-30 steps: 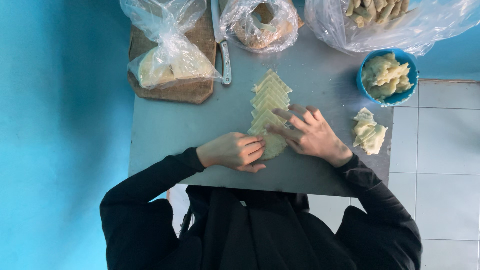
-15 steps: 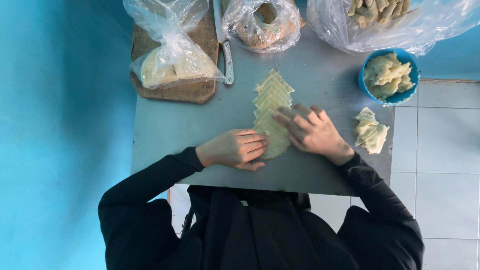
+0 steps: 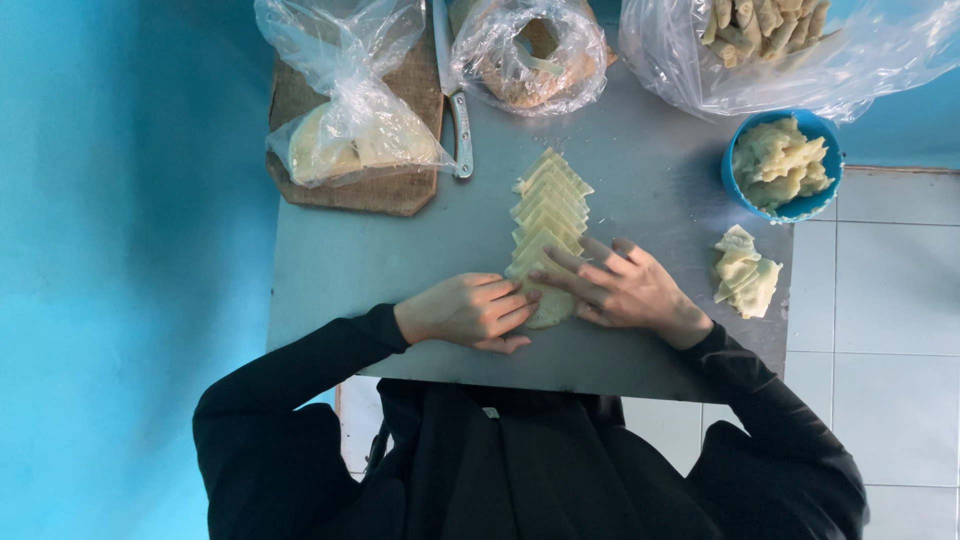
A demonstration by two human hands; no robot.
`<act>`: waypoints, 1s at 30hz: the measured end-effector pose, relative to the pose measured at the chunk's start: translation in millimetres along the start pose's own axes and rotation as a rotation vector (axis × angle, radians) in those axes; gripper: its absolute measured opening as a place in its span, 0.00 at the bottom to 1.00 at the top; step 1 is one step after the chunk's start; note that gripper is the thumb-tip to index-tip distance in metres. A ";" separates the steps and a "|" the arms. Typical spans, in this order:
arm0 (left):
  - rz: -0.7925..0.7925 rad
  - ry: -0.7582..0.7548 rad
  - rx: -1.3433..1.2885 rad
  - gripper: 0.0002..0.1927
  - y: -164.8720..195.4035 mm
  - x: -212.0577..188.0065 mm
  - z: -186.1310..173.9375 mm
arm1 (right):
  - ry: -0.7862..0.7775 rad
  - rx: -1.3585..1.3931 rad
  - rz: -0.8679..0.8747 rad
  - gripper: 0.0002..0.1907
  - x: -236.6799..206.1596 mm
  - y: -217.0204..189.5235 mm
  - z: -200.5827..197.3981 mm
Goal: The person stacks thin dough wrappers in an overlapping diamond pattern on a metal table, spooning filling from a blue bowl onto the stacked wrappers, then folds the wrappers over the filling by hand to form a filled pastry.
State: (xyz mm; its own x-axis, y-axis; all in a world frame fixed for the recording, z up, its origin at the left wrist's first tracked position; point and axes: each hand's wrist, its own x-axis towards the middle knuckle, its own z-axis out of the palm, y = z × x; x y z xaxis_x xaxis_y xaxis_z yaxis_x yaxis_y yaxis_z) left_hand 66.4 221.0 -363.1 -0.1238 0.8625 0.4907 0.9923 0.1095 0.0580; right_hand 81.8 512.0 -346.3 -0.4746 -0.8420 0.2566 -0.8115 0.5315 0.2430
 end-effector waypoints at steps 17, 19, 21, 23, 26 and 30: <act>-0.082 -0.056 -0.172 0.28 -10.2 -2.7 -0.7 | -0.026 -0.066 0.088 0.38 18.5 22.7 -4.1; -0.089 -0.060 -0.175 0.28 -9.9 -4.1 0.0 | -0.020 -0.055 0.096 0.37 21.2 25.5 -4.9; -0.091 -0.046 -0.164 0.28 -10.2 -5.6 -0.7 | -0.029 -0.026 0.104 0.38 24.8 28.5 -5.0; -0.092 -0.058 -0.169 0.28 -10.9 -5.3 -0.9 | -0.019 -0.018 0.119 0.37 26.3 30.0 -5.9; -0.093 -0.061 -0.161 0.28 -10.1 -4.5 -2.3 | -0.017 -0.011 0.144 0.37 29.1 31.9 -6.5; -0.100 -0.061 -0.152 0.27 -7.9 -2.7 -5.0 | -0.020 -0.023 0.161 0.37 32.7 37.6 -8.0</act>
State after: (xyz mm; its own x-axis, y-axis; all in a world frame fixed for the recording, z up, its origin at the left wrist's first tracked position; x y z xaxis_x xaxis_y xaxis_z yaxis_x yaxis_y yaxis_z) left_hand 59.0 215.4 -360.5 -0.2169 0.8801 0.4224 0.9636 0.1239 0.2368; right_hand 38.5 505.2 -321.4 -0.6050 -0.7471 0.2754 -0.7164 0.6617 0.2213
